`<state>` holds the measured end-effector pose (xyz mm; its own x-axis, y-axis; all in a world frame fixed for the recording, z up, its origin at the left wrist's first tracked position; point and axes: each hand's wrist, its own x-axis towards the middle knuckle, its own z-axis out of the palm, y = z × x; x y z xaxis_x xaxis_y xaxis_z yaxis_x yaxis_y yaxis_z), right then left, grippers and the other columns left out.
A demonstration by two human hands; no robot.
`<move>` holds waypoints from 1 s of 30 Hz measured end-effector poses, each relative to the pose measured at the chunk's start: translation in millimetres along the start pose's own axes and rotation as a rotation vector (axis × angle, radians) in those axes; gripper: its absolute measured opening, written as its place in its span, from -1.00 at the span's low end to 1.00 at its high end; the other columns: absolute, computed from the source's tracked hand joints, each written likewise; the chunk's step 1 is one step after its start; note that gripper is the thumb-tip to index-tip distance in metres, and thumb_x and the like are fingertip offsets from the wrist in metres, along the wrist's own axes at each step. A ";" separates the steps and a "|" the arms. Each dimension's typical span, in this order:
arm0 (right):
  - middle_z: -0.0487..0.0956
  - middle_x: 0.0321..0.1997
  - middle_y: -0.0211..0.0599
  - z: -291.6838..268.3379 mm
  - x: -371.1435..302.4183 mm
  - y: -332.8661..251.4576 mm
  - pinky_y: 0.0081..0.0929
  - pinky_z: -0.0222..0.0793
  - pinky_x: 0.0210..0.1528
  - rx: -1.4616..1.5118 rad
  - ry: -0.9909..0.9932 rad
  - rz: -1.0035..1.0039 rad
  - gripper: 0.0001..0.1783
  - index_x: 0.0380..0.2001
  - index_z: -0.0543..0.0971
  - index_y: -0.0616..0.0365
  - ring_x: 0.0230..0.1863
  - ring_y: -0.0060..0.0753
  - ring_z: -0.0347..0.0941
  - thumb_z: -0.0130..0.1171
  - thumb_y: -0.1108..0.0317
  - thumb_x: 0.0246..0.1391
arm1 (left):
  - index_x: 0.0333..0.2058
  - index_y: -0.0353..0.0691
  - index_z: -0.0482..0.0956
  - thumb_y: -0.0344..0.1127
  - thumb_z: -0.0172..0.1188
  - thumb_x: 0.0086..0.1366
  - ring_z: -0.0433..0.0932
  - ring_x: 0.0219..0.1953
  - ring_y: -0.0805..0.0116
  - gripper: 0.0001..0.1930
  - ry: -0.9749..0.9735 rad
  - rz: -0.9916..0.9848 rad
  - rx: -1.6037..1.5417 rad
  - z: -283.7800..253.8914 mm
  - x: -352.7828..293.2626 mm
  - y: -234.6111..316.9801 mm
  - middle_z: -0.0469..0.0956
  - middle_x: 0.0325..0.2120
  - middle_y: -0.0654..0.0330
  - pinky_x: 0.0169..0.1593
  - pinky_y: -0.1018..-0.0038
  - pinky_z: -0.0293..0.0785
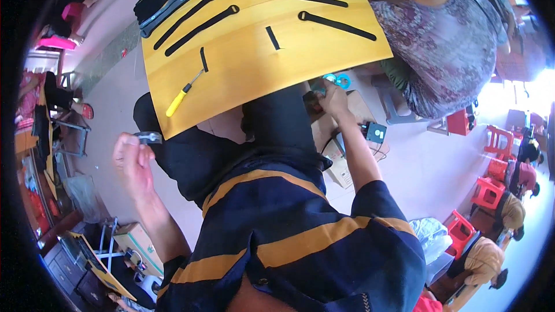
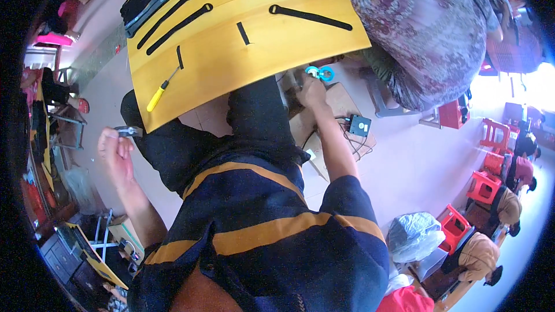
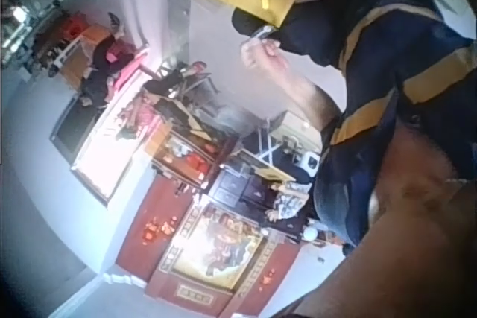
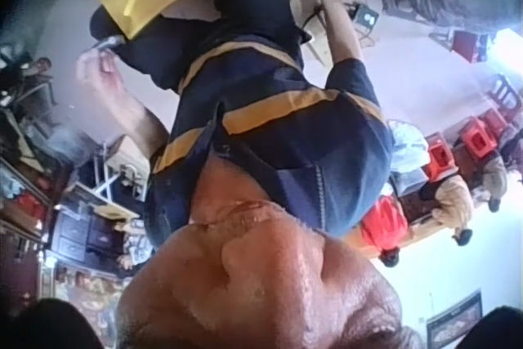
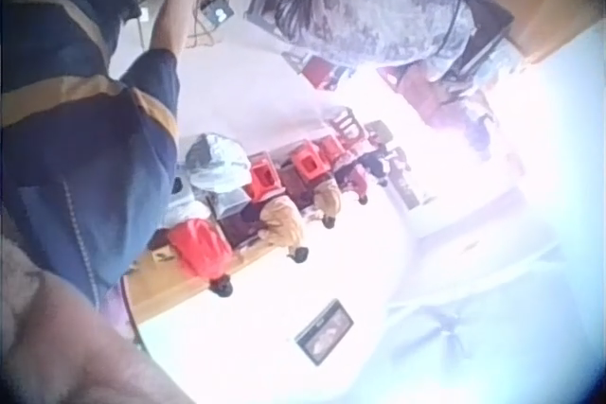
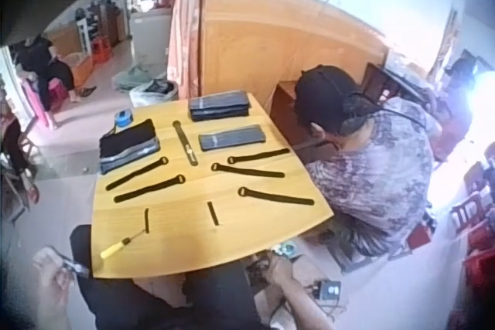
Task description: Manually attaching small plastic clips and buckles to black textile straps.
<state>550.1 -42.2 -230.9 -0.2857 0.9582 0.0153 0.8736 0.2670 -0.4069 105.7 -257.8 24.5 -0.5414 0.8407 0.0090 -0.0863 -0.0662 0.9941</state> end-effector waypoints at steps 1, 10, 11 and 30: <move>0.69 -0.32 -0.06 -14.9 -12.6 -24.1 -0.23 0.57 -0.17 0.167 -0.056 0.040 -0.67 -0.07 0.62 0.17 -0.25 -0.09 0.69 0.32 0.30 0.11 | -0.45 -0.16 0.44 -0.34 0.18 0.41 0.23 -0.65 0.67 -0.79 -0.055 -0.003 0.052 4.9 -4.0 2.1 0.27 -0.69 0.44 -0.50 0.60 0.29; 0.68 -0.20 -0.17 -145.3 -102.7 -204.0 -0.39 0.59 -0.13 0.696 -0.018 -0.416 -0.58 -0.10 0.61 0.19 -0.18 -0.25 0.69 0.49 0.34 -0.04 | -0.59 -0.25 0.42 -0.43 0.26 0.29 0.19 -0.56 0.69 -0.73 -0.487 0.122 0.457 89.6 -50.3 4.5 0.28 -0.66 0.47 -0.48 0.61 0.11; 0.67 -0.22 -0.19 -151.2 -108.3 -213.3 -0.37 0.59 -0.14 0.663 0.012 -0.478 -0.55 -0.08 0.60 0.17 -0.18 -0.23 0.68 0.50 0.31 -0.05 | -0.59 -0.26 0.43 -0.45 0.26 0.27 0.17 -0.59 0.68 -0.74 -0.529 0.151 0.454 100.6 -57.2 3.1 0.27 -0.70 0.46 -0.51 0.58 0.10; 0.62 -0.42 -0.51 -168.5 -146.3 -221.7 -0.70 0.42 -0.32 1.160 0.060 -0.230 -0.83 -0.17 0.68 0.22 -0.43 -0.75 0.49 0.31 0.52 0.15 | -0.08 -0.35 0.60 -0.27 0.42 0.26 0.51 -0.28 0.48 -0.66 -0.297 0.566 0.536 94.9 -108.9 -9.0 0.60 -0.20 0.13 -0.15 0.56 0.47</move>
<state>464.6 -224.2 11.0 -0.3432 0.9115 0.2268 -0.0848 0.2104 -0.9739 244.8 -297.8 24.9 -0.1335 0.8689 0.4767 0.5826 -0.3203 0.7470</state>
